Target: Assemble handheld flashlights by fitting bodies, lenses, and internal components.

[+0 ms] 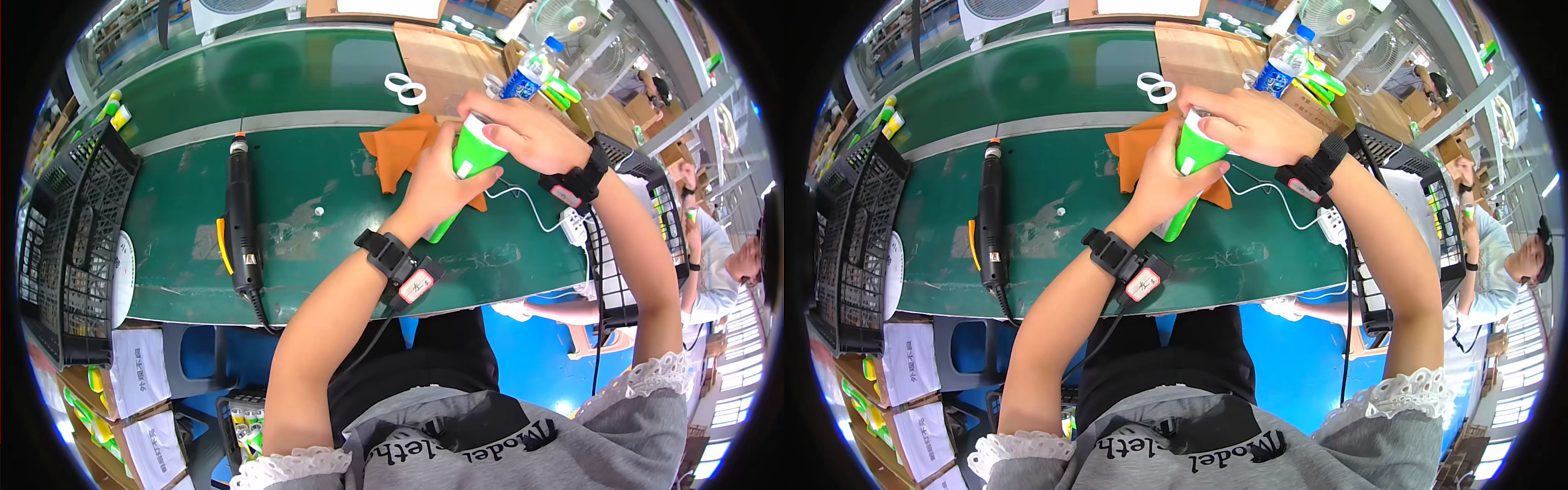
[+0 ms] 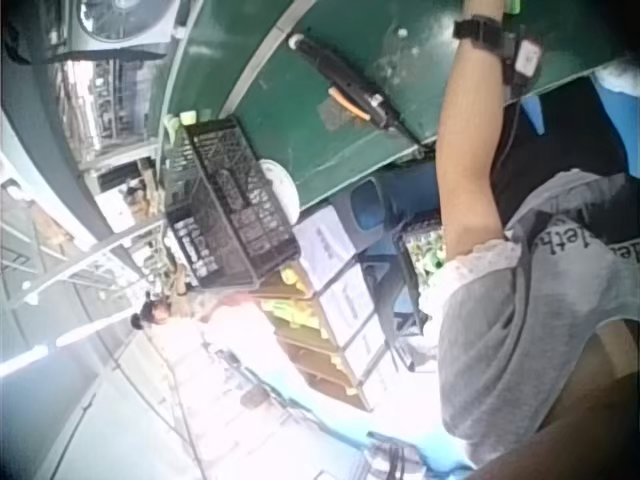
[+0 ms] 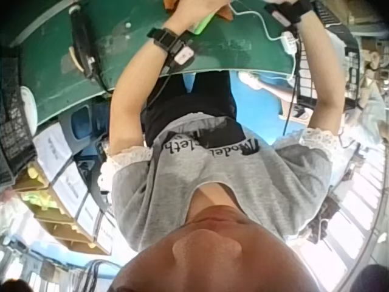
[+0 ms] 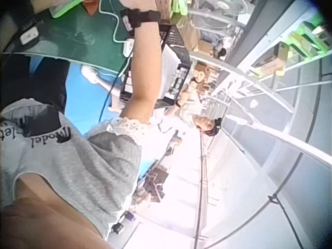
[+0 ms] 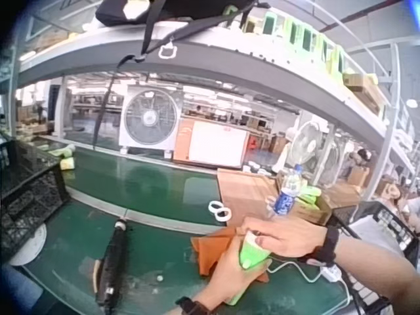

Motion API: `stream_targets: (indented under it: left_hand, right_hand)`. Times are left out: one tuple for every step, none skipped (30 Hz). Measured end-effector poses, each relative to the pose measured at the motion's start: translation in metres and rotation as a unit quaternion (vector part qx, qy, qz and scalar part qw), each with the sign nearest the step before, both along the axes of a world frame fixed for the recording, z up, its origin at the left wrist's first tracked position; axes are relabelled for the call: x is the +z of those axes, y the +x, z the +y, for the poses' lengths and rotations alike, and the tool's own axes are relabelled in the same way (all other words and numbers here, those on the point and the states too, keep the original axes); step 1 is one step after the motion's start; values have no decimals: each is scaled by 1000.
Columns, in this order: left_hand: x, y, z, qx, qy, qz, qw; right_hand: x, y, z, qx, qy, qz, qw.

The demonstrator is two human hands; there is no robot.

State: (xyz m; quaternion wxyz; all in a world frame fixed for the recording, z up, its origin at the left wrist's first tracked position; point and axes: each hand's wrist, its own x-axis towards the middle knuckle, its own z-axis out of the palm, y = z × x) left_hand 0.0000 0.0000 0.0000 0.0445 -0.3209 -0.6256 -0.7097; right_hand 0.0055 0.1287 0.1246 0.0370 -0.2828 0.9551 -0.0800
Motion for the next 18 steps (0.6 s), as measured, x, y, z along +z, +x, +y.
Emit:
stream_targets:
  left_hand:
    - [1,2,3,67,-23,24,997]
    - [3,4,6,134,-45,48,989]
    - [0,-1,2,134,-50,53,988]
    - [-3,0,0,140,-63,51,987]
    - [-5,1,-1,146,-77,50,985]
    - [-3,3,-2,145,-76,50,985]
    - [1,4,-4,112,-55,68,990]
    - [4,4,-5,79,-35,87,993]
    - [4,4,-6,83,-35,88,992]
    - [5,3,-7,60,-22,107,992]
    - [7,3,-8,38,-9,128,991]
    - [8,1,-13,-61,-1,96,993]
    - [1,3,-9,-80,25,92,992]
    - [-1,4,-10,-110,8,92,990]
    - [-2,6,-13,-141,-11,91,986]
    - [-1,6,-12,-143,0,105,984]
    - [1,7,-11,-147,10,120,982]
    - [1,8,-10,-174,7,82,981]
  right_hand:
    - [-5,-1,3,5,16,72,997]
    - [-7,-2,6,10,32,144,989]
    - [-9,-4,-3,9,27,149,988]
    - [-8,2,-14,-7,28,161,986]
    - [-8,6,-21,-22,30,174,984]
    - [-14,6,-17,-1,6,215,977]
    - [-17,6,-11,-1,7,215,977]
    - [-18,7,-4,52,-44,244,967]
    - [-20,6,0,109,-96,272,951]
    - [-21,4,0,143,-129,296,936]
    - [-17,5,3,147,-130,298,934]
    - [-12,5,3,210,-95,294,928]
    - [-9,6,5,271,-58,290,916]
    - [-12,7,7,314,-66,295,900]
    - [-8,11,8,334,-20,287,898]
    - [-3,12,7,373,-12,266,889]
    - [2,13,4,411,-4,244,879]
    - [5,14,0,437,5,242,866]
